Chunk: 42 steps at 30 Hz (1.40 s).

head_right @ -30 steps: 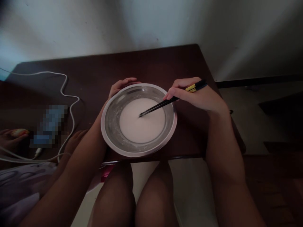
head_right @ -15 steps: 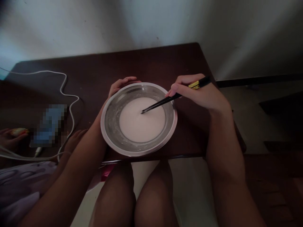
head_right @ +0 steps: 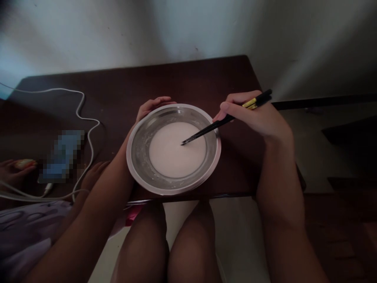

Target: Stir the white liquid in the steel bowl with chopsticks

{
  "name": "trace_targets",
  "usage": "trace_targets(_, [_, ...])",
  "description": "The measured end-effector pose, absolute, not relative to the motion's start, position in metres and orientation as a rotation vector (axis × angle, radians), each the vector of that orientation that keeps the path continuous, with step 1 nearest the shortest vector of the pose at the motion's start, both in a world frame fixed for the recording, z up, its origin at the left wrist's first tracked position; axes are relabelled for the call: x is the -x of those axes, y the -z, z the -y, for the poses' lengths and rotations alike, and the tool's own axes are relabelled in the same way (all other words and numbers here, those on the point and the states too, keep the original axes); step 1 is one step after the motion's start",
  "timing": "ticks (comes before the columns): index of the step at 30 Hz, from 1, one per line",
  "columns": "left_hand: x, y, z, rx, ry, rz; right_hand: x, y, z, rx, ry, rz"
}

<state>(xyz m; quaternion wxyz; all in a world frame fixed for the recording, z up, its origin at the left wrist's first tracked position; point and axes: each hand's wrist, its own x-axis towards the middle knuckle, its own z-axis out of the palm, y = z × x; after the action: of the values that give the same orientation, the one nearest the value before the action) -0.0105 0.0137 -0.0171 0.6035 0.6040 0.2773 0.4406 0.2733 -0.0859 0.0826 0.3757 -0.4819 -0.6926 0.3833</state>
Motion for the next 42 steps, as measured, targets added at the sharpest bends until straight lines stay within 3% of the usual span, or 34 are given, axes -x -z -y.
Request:
trace_targets(7, [0.011, 0.023, -0.019, -1.412, -1.021, -0.643, -0.269, -0.084, 0.085, 1.189, -1.097, 1.903])
trace_targets(13, [0.010, 0.018, -0.014, -1.420, -1.005, -0.645, -0.274, -0.084, 0.085, 1.213, -0.964, 1.757])
trace_targets(20, [0.011, 0.018, -0.016, -1.432, -0.983, -0.664, -0.270, -0.083, 0.084, 1.165, -1.113, 1.875])
trace_targets(27, [0.011, 0.018, -0.012, -1.426, -0.980, -0.563, -0.275, -0.084, 0.086, 1.237, -1.000, 1.757])
trace_targets(42, [0.001, 0.001, -0.007, -1.102, -0.913, -0.802, -0.274, -0.082, 0.084, 1.160, -1.053, 1.813])
